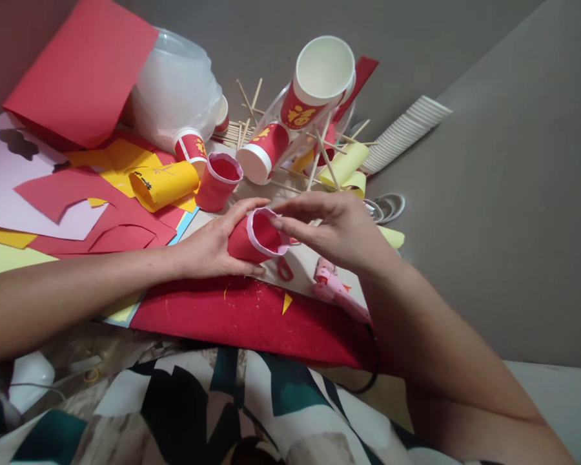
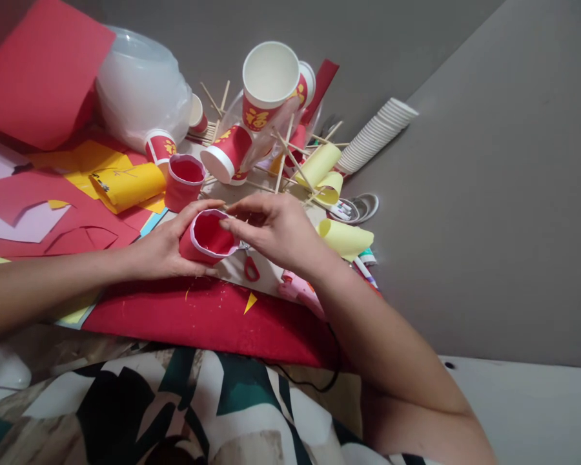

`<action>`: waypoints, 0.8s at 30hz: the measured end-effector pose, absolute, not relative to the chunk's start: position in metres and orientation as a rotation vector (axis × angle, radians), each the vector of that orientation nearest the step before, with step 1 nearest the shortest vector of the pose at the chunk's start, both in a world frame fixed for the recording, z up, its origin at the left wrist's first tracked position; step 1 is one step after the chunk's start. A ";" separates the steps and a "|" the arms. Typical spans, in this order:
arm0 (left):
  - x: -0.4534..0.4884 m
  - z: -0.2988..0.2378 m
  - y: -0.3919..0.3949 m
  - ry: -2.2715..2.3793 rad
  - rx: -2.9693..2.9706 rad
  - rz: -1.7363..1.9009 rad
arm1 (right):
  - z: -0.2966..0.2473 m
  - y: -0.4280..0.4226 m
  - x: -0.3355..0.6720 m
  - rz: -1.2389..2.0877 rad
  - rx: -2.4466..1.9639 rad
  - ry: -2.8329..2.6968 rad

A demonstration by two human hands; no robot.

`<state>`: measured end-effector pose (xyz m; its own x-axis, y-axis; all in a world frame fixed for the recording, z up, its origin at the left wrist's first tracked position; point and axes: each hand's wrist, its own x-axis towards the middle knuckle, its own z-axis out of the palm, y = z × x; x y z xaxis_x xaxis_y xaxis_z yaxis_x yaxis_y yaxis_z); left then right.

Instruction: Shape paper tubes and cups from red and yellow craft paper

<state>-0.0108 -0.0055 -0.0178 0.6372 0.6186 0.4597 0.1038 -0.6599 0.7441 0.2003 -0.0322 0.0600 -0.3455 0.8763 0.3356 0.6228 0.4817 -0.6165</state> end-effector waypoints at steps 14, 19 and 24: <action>-0.020 0.002 -0.008 0.204 2.663 1.230 | 0.061 -0.020 0.207 0.382 -1.400 -2.443; -0.016 -0.003 -0.013 0.295 2.824 1.115 | 0.062 -0.018 0.201 0.455 -1.388 -2.488; -0.015 -0.006 -0.015 0.307 2.743 1.071 | 0.065 -0.015 0.198 0.486 -1.394 -2.480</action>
